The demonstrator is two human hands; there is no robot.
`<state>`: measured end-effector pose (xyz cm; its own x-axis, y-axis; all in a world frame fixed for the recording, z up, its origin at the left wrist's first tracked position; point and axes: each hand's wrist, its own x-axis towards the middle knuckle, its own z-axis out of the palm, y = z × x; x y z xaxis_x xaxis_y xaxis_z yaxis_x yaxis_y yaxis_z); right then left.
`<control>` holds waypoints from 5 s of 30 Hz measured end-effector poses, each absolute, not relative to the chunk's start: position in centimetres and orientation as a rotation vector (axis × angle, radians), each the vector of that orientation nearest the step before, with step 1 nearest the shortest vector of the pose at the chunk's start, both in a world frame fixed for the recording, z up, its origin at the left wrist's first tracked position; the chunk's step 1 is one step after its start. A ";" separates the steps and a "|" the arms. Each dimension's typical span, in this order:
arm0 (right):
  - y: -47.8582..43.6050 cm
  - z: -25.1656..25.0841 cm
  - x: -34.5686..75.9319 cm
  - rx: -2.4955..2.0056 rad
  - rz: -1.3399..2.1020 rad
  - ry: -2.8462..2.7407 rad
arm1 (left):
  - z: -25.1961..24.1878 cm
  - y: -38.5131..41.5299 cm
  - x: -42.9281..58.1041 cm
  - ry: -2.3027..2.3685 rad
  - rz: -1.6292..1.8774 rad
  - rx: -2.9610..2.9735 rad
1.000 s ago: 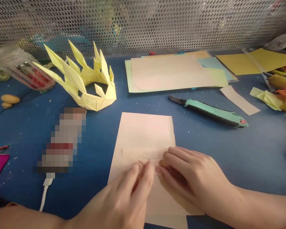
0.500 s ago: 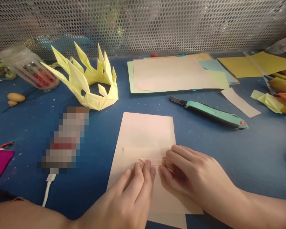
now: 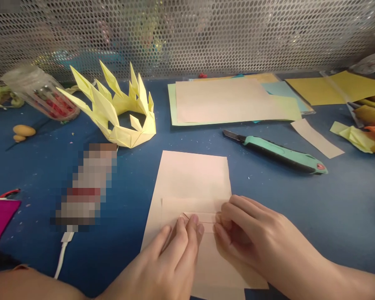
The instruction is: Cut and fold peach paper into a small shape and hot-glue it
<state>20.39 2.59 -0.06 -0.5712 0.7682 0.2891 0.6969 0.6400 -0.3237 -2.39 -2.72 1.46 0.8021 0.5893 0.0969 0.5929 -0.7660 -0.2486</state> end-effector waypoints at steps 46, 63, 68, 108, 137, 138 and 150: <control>4.5 1.3 20.7 -0.563 0.037 -2.663 | 2.3 0.5 -2.2 -0.827 -0.238 -2.929; 2.7 3.3 17.7 -0.794 -0.354 -2.824 | 7.6 4.9 -1.6 -1.762 -1.153 -2.962; 0.1 0.7 15.8 -0.873 -0.609 -2.744 | 8.1 3.6 0.1 -1.803 -1.500 -2.998; 5.8 6.9 16.0 -0.931 1.595 -1.118 | 6.8 6.5 -0.1 -2.170 -2.799 -2.831; 8.8 3.5 18.4 -0.889 1.476 -1.559 | 2.3 5.6 1.4 -2.377 -2.942 -2.399; 8.9 3.6 18.5 -0.870 1.500 -1.560 | 2.2 5.7 1.5 -2.399 -2.948 -2.416; 9.3 3.0 18.9 -0.917 1.328 -1.722 | 2.2 5.7 1.7 -2.612 -2.928 -2.330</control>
<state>18.86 9.26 2.99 -0.4521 0.8809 0.1399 0.0885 0.2004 -0.9757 1.72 5.69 2.25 0.1511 0.9701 -0.1898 -0.2990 0.2278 0.9266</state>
